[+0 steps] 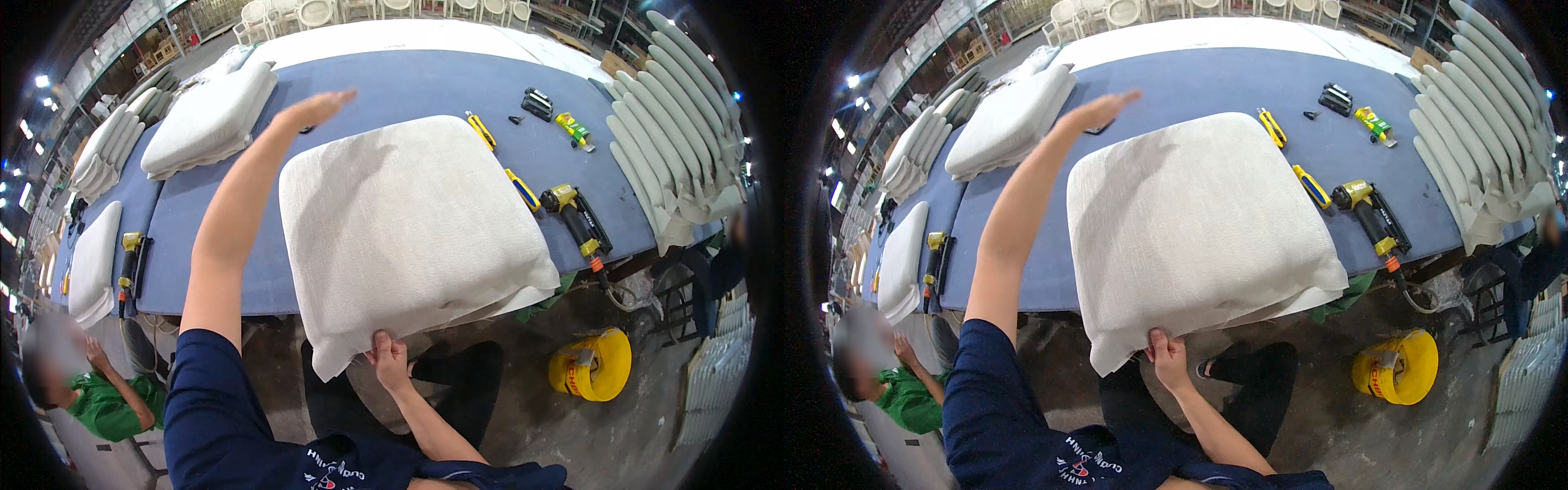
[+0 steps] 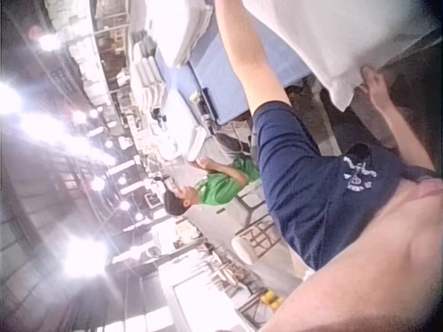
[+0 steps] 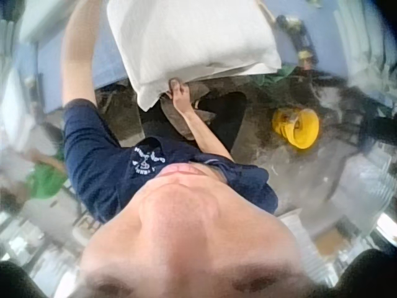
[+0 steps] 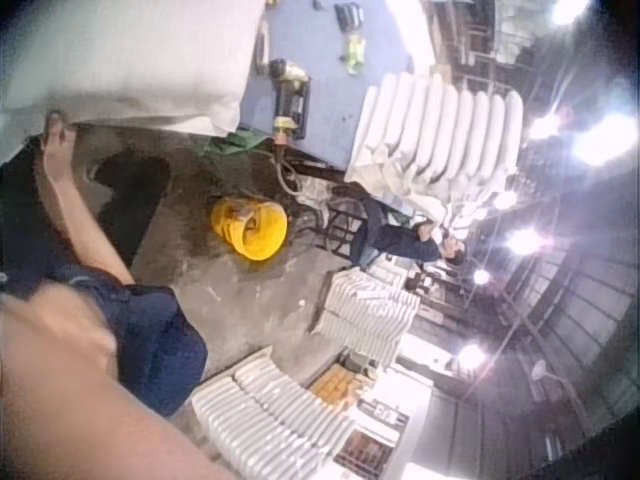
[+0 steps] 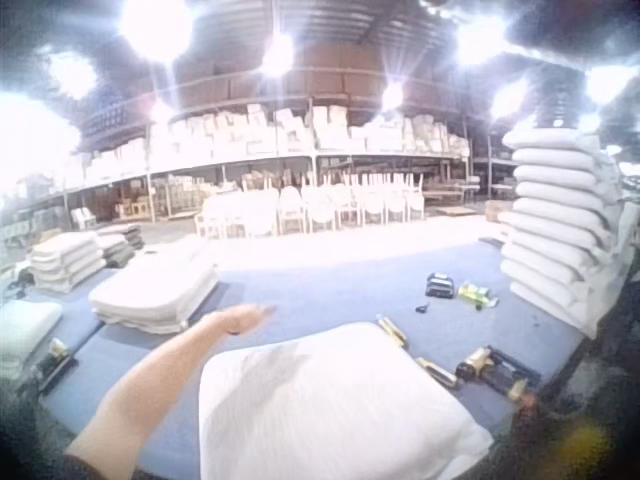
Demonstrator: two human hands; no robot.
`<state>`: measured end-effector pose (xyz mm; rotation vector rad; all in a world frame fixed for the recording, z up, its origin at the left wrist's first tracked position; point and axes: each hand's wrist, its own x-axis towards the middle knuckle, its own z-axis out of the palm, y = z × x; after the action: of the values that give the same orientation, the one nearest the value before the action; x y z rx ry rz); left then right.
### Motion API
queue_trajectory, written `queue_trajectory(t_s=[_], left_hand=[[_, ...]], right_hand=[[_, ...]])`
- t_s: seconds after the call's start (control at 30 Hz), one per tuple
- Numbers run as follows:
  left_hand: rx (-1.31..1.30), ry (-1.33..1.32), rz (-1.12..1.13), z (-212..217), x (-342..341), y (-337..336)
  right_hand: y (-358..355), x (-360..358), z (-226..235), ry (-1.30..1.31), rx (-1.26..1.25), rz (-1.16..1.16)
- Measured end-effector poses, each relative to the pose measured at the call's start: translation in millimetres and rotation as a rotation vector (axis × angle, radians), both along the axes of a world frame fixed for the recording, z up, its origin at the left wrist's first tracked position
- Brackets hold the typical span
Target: The person covers a foam cushion with white fabric, smoothing it over the surface and securing it with a staple gun. They trim excess fabric with a utility knife and adjust the cover to fit the cushion shape. The person repeats this process on multiple cushions at a workbench.
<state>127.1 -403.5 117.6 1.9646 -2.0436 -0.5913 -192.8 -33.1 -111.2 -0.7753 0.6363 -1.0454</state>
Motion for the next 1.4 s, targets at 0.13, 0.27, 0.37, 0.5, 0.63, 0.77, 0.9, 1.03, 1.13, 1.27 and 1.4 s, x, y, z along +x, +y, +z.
queue_trajectory(t_s=[0.13,0.27,0.37,0.5,0.63,0.77,0.9,1.03,1.13,1.27,1.4], left_hand=[[0.003,-0.092,0.062,-25.1,-40.8,17.9],[0.011,-0.015,-0.109,-49.7,-36.4,41.8],[0.070,-0.027,-0.029,-3.2,20.1,35.2],[-0.118,0.111,0.078,-73.8,38.9,88.0],[0.006,0.382,-0.006,-76.3,46.1,76.4],[-0.349,0.458,0.135,-32.7,117.6,50.6],[-0.136,-0.084,0.113,-114.0,35.0,79.6],[-0.105,0.299,0.110,-111.5,56.8,86.1],[0.146,0.130,0.080,-63.1,73.3,51.5],[0.004,0.265,0.112,-22.8,71.6,13.9],[0.105,-0.148,0.051,-57.2,-30.3,17.6]], right_hand=[[-0.7,-6.6,2.4,0.047,0.003,-0.016],[0.2,-1.9,-4.5,0.063,0.071,-0.095],[-1.3,-4.9,-2.5,0.035,-0.020,-0.060],[-2.1,-0.9,2.1,0.058,-0.022,-0.102],[-10.2,-13.4,6.2,0.053,-0.089,-0.088],[0.9,-7.8,5.3,0.095,-0.058,-0.053],[-5.9,-20.2,7.4,0.155,-0.051,-0.109],[-6.2,-16.1,11.4,0.116,-0.069,-0.098],[-4.5,-20.8,-1.0,0.098,-0.070,-0.082],[-1.8,-19.4,10.8,0.119,-0.053,-0.060],[-5.7,-33.3,-4.0,0.232,-0.022,-0.125]])
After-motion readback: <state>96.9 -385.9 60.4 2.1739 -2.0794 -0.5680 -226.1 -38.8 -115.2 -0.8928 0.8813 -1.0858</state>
